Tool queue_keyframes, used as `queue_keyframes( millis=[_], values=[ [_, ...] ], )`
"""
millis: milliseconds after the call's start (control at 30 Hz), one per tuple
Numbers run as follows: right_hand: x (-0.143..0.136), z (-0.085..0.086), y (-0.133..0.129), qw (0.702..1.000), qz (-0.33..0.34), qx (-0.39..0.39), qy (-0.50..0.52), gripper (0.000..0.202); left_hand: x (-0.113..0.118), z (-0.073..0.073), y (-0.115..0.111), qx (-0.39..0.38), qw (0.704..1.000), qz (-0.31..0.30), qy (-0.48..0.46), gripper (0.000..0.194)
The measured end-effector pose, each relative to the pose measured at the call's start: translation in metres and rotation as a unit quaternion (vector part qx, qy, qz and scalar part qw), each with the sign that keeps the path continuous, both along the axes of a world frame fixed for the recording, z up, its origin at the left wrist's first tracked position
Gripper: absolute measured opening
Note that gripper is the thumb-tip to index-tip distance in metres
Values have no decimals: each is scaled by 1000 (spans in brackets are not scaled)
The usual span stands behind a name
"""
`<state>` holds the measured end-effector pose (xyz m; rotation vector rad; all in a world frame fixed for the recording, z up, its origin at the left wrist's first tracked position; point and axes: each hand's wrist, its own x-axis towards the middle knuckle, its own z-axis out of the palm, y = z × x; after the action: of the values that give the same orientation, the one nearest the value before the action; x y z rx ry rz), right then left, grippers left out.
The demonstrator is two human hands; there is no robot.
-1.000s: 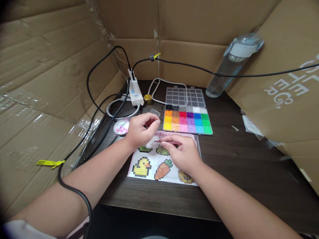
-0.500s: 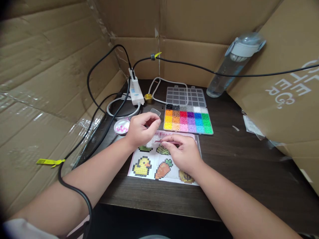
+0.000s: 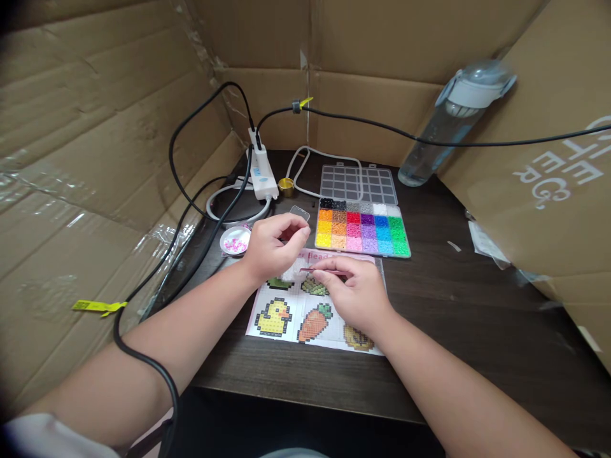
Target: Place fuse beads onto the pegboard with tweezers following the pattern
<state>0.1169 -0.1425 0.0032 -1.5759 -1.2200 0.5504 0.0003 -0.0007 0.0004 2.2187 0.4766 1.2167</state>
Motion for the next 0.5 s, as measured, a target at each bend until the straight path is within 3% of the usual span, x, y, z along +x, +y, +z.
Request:
queue_keyframes(
  millis=[500],
  values=[
    [0, 0, 0, 1000, -11, 12, -25, 5, -1, -1, 0, 8, 1000, -2, -4, 9]
  ],
)
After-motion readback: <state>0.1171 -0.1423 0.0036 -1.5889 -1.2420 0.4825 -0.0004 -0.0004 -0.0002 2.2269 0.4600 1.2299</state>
